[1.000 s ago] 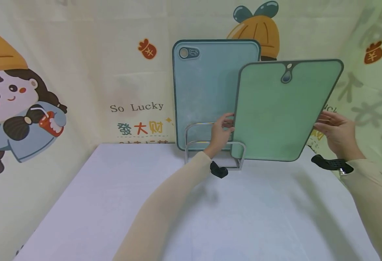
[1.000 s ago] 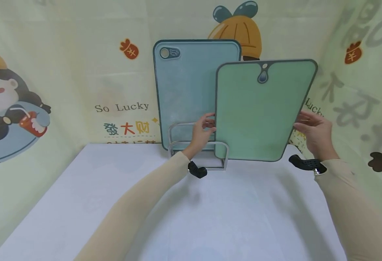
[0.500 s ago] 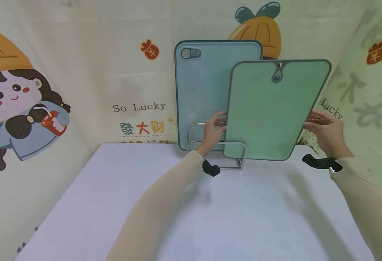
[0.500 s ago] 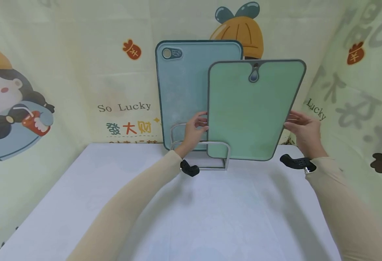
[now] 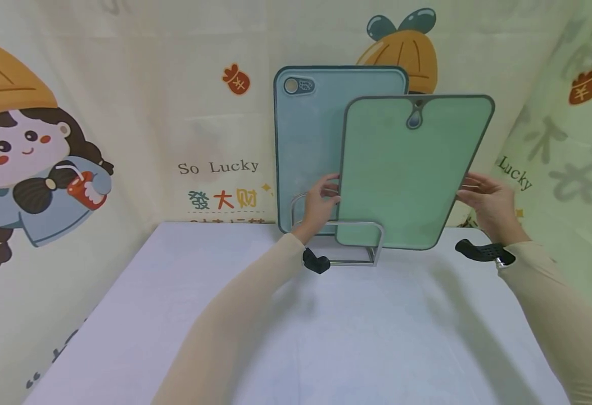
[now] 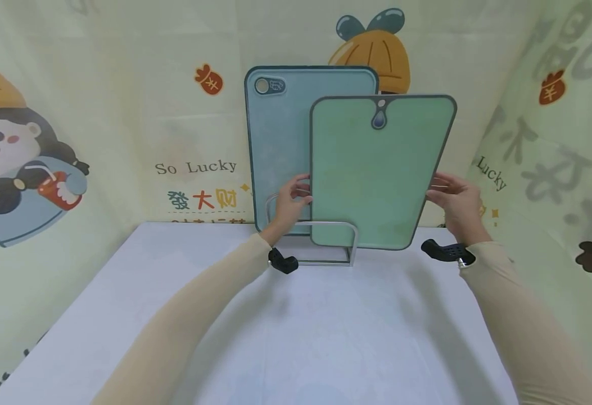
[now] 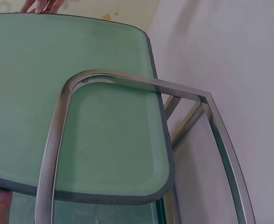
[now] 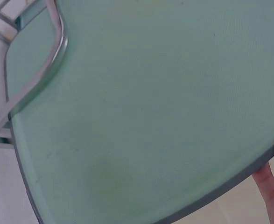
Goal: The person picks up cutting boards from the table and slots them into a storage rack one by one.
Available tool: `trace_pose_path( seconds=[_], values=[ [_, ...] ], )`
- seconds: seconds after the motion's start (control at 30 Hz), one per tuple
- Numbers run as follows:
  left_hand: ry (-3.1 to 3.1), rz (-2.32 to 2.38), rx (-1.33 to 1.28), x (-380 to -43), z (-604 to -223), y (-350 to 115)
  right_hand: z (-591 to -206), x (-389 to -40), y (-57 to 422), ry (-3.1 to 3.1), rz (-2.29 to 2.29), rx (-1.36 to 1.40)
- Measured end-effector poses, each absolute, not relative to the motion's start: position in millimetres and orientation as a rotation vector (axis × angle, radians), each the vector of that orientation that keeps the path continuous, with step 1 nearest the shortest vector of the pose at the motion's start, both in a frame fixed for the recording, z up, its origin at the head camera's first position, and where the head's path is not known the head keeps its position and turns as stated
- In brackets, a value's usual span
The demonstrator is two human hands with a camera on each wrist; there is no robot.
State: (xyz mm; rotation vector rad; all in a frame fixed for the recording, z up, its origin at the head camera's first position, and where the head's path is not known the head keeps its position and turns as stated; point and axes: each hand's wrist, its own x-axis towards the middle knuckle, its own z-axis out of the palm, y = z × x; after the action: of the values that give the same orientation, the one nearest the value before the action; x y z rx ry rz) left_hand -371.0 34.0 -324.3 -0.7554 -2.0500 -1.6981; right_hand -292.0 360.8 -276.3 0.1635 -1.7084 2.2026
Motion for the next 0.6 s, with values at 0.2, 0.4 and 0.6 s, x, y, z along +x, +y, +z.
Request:
trace_pose_path(
  seconds=[0.2,0.4,0.6],
  values=[
    [-2.048,-1.704,-0.736,-369,-320,21,-276,-297,351,-1.707,2.219,0.120],
    [-2.078,-1.705,-0.712,-369,-319,10,-275,-302,341,-1.725,2.214,0.118],
    [-2.042,-1.706,-0.717,-369,-317,-1,-275,-306,330,-1.721,2.227,0.156]
  ],
)
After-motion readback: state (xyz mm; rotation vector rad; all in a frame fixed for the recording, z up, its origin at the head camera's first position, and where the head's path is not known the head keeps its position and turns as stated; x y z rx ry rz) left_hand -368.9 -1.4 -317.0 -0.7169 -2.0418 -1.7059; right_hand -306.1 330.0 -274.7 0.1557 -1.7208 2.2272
